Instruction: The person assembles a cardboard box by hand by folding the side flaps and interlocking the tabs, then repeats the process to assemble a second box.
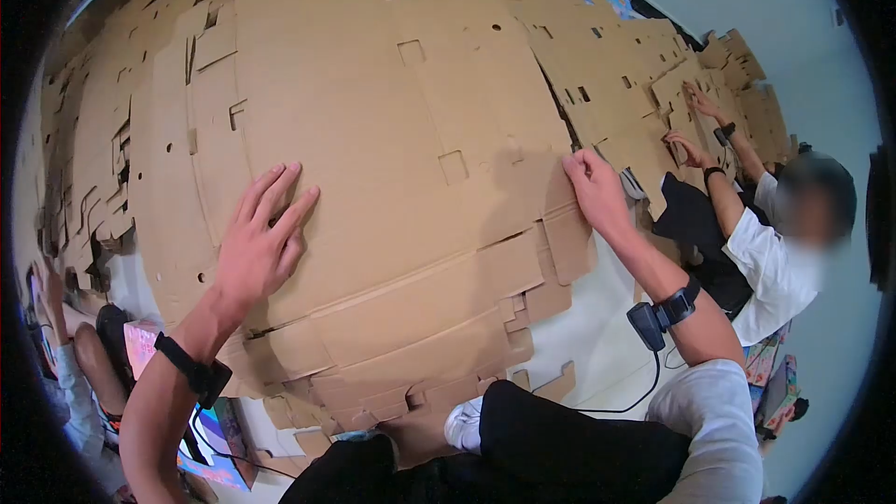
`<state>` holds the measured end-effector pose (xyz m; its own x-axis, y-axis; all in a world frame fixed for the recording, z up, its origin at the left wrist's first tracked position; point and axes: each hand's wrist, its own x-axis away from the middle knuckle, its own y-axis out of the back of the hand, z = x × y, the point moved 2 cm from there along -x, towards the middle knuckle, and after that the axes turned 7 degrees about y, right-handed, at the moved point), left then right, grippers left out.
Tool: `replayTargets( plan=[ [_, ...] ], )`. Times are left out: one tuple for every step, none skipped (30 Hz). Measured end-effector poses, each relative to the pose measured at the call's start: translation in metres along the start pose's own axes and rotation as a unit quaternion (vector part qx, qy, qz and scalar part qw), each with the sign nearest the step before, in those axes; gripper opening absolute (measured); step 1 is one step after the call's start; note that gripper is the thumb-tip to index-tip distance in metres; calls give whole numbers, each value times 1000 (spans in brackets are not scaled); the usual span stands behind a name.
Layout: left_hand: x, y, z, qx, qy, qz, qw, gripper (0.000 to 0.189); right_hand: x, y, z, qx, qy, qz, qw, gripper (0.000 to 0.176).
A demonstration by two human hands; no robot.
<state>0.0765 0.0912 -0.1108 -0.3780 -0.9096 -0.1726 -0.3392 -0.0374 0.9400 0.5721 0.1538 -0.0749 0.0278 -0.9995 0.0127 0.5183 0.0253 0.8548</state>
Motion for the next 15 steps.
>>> replayTargets(
  plan=[
    [1,-1,1,0,-1,-6,1000,62,-6,-3,-3,11,-11,-4,1000,41],
    [1,-2,3,2,-2,-12,1000,62,-11,-4,-5,24,-22,-8,999,42],
    [2,-4,4,5,-3,-19,1000,61,-15,-3,-1,-24,-45,-5,999,43],
    [1,-6,5,9,-2,-21,1000,60,-18,-4,3,-72,-67,-2,995,43],
    [2,-6,5,12,0,-24,1000,60,-21,-5,10,-119,-89,2,989,43],
    [2,-5,5,14,0,-25,1000,60,-21,-3,22,-168,-140,28,975,41],
    [3,-5,5,19,4,-19,1000,61,-20,3,40,-218,-192,53,956,39],
    [2,-5,5,23,7,-13,1000,62,-18,8,52,-267,-242,76,930,37],
    [2,-4,5,26,10,-7,1000,64,-16,12,56,-271,-217,80,934,38],
    [3,-4,4,28,10,-6,1000,62,-15,15,60,-276,-193,85,938,38],
    [2,-4,4,29,10,-8,1000,61,-15,18,64,-280,-166,89,942,39],
    [2,-4,5,29,11,-10,999,60,-14,22,69,-272,-160,64,947,39],
    [2,-4,4,9,8,-19,1000,58,-11,24,75,-265,-156,43,951,39],
    [1,-4,2,-11,7,-25,1000,56,-7,22,78,-259,-154,23,953,40],
    [2,-3,-1,-32,6,-33,999,54,-5,20,79,-248,-124,21,961,40]
  ],
)
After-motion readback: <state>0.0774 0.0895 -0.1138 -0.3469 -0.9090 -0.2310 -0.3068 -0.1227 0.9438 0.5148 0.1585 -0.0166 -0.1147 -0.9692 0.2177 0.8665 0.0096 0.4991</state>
